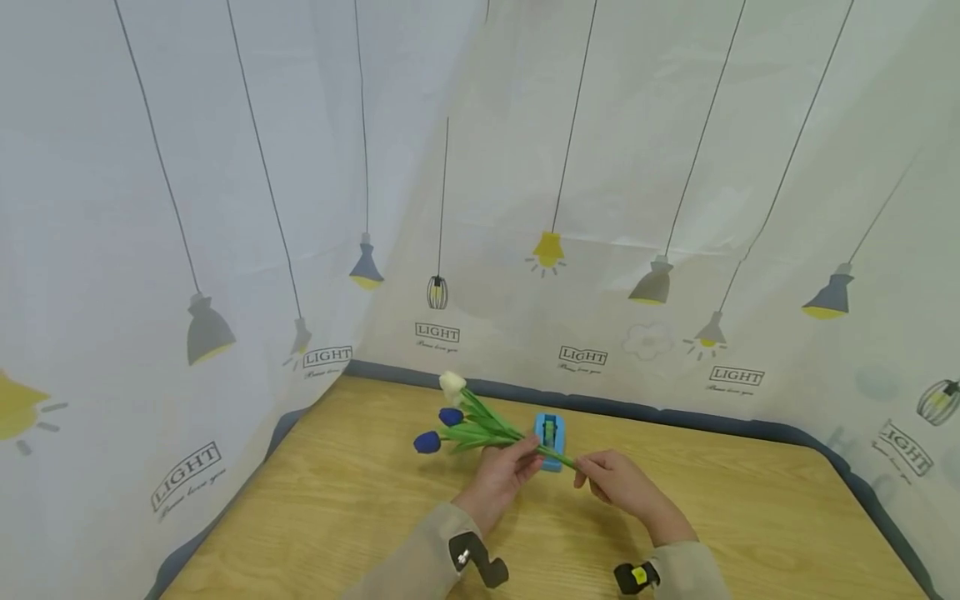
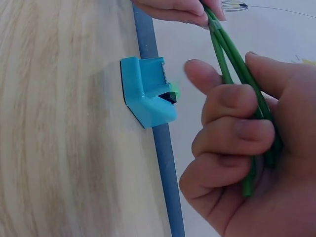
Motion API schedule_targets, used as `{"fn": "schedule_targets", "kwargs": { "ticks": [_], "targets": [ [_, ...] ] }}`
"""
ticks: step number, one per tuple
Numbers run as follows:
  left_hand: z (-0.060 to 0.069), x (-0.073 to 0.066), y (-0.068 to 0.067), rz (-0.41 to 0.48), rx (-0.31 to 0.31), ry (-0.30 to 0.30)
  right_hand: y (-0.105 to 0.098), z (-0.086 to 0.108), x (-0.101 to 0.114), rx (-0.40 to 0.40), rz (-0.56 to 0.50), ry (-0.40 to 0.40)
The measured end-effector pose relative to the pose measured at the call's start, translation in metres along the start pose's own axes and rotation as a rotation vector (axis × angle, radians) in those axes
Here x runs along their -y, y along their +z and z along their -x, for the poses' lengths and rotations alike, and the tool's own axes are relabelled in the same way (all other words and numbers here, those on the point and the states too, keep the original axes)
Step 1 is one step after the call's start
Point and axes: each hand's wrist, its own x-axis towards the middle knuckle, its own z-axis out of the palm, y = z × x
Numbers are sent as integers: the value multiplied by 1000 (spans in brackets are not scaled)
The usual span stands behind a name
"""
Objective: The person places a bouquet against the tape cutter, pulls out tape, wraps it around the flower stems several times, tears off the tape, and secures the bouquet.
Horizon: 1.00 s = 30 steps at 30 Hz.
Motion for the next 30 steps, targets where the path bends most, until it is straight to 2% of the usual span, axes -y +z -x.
{"fn": "schedule_targets", "kwargs": {
  "ticks": [9,14,18,23,30],
  "targets": [
    [1,-2,1,-41,81,3,-5,8,1,156,-193,69],
    [1,-4,1,-55,102,13,-2,8,-8,315,-395,111],
    [0,-4,1,-77,115,30,1,7,-15,377,-522,142],
    [0,-6,1,-80,98,28,1,3,-14,373,-512,108],
    [1,-5,3,-39,68,38,0,-1,-8,305,-337,16]
  ]
}}
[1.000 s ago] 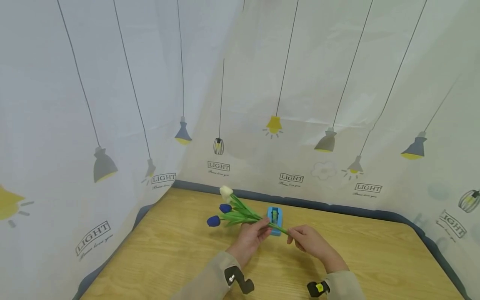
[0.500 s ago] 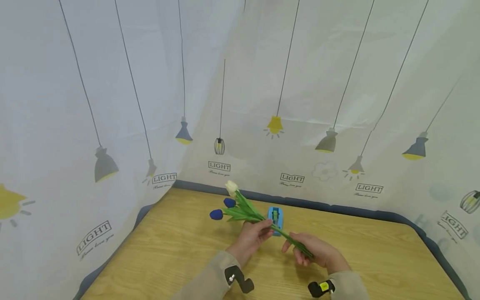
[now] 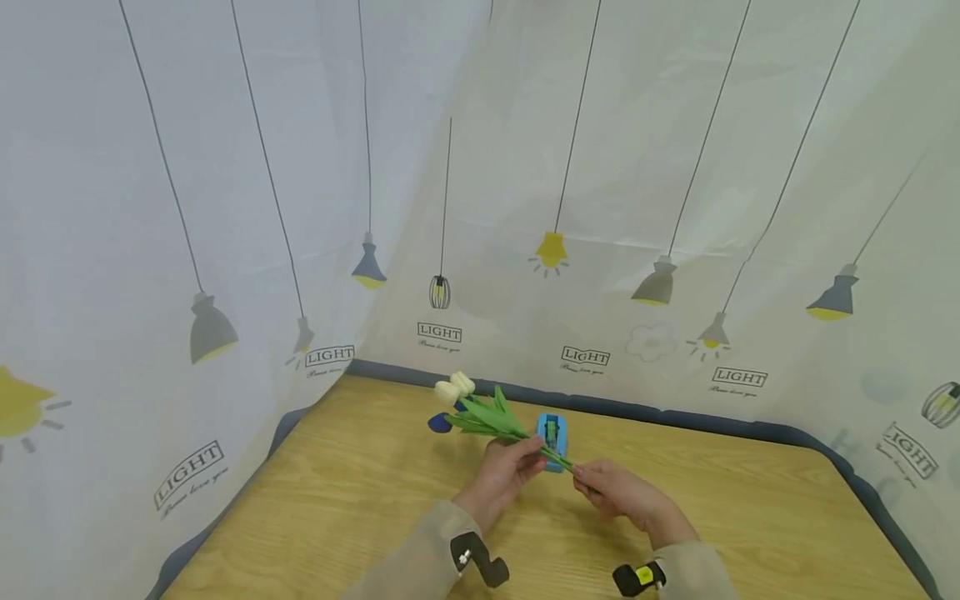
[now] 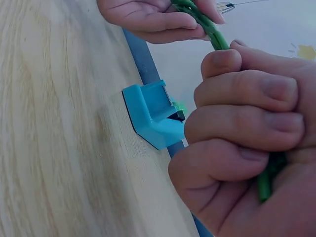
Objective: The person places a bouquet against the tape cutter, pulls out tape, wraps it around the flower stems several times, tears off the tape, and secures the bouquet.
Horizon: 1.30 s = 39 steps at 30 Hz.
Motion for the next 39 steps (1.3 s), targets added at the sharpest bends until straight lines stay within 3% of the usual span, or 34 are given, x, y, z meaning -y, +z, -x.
{"fn": "schedule_targets", "kwargs": {
  "ticks": [14,19,29,35,39],
  "targets": [
    [3,2,3,30,-36,8,5,-7,1,-201,375,-94],
    [5,1,3,37,-60,13,6,-8,2,-280,477,-94],
    [-1,3,-1,61,-86,1,10,-8,8,-301,465,-58],
    [1,3,0,25,-81,-19,11,-4,10,-258,370,-25],
    [2,1,2,22,-44,-6,8,0,13,-219,336,-41]
  ]
}}
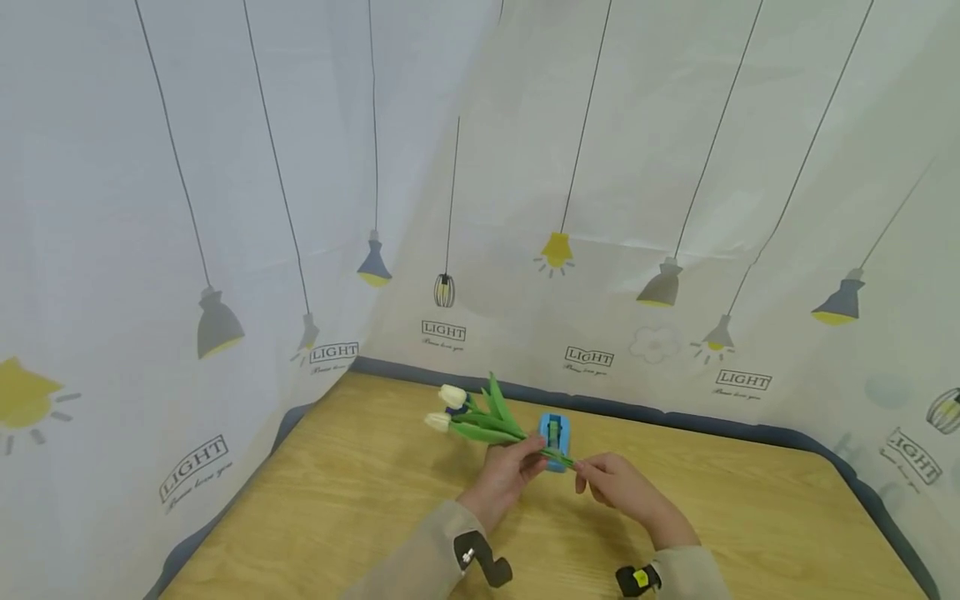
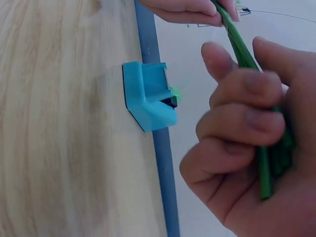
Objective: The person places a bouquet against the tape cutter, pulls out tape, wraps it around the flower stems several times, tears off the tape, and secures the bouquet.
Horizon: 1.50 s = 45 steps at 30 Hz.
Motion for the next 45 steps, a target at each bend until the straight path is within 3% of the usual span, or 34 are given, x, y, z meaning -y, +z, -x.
{"fn": "schedule_targets", "kwargs": {
  "ticks": [4,8,15,24,31,39,45],
  "targets": [
    [1,-1,2,-25,51,10,-4,5,3,48,-47,6],
    [2,0,3,-58,87,22,-5,9,6,79,-106,62],
    [3,0,2,-55,82,27,-3,12,9,156,-224,126],
    [4,-3,1,-18,98,31,-4,7,7,129,-302,130],
    [4,-4,2,26,91,35,-1,1,5,37,-189,98],
    [2,-2,2,29,27,16,4,-4,8,-186,230,-24],
    [2,-1,3,36,14,11,7,-3,12,-275,366,-39]
  ]
}}
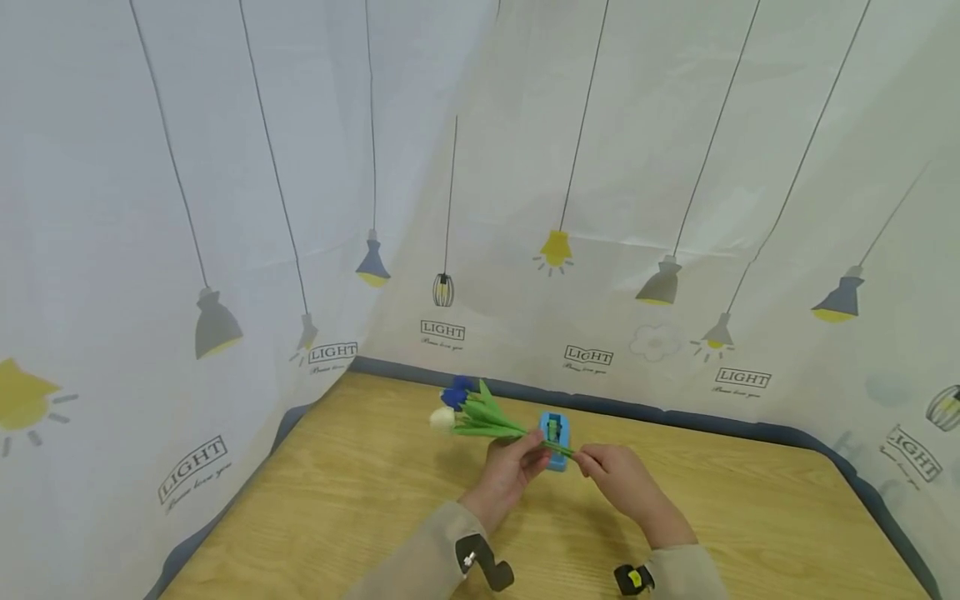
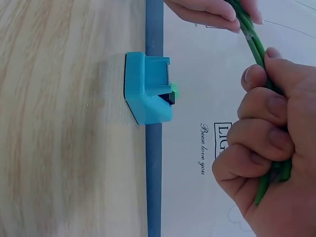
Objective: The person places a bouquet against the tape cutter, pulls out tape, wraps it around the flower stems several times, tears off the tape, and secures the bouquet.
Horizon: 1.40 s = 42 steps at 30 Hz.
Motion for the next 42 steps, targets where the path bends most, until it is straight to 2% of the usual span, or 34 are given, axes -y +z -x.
{"fn": "schedule_targets", "kwargs": {
  "ticks": [4,6,8,10,15,20,26,28,31,39,42],
  "targets": [
    [0,-2,1,9,0,13,-2,-1,0,5,1,-4],
    [1,-2,1,7,3,21,-2,-1,0,24,-32,4],
    [2,-2,1,-3,10,25,-3,0,-1,55,-101,20],
    [2,-2,0,-23,15,24,-4,1,-2,106,-213,51],
    [0,1,-3,-62,45,16,-8,5,-4,280,-501,184],
    [-1,3,-5,-81,55,17,-8,7,-8,412,-616,255],
    [1,2,-4,-80,57,20,-6,6,-13,483,-731,262],
    [1,2,-4,-70,53,16,-5,5,-13,481,-715,240],
    [1,2,-3,-43,45,1,-4,3,-14,446,-638,195],
    [1,1,-3,-3,47,22,-1,-1,-8,274,-364,94],
    [1,2,-3,-3,41,14,-1,-1,-7,220,-251,63]
  ]
}}
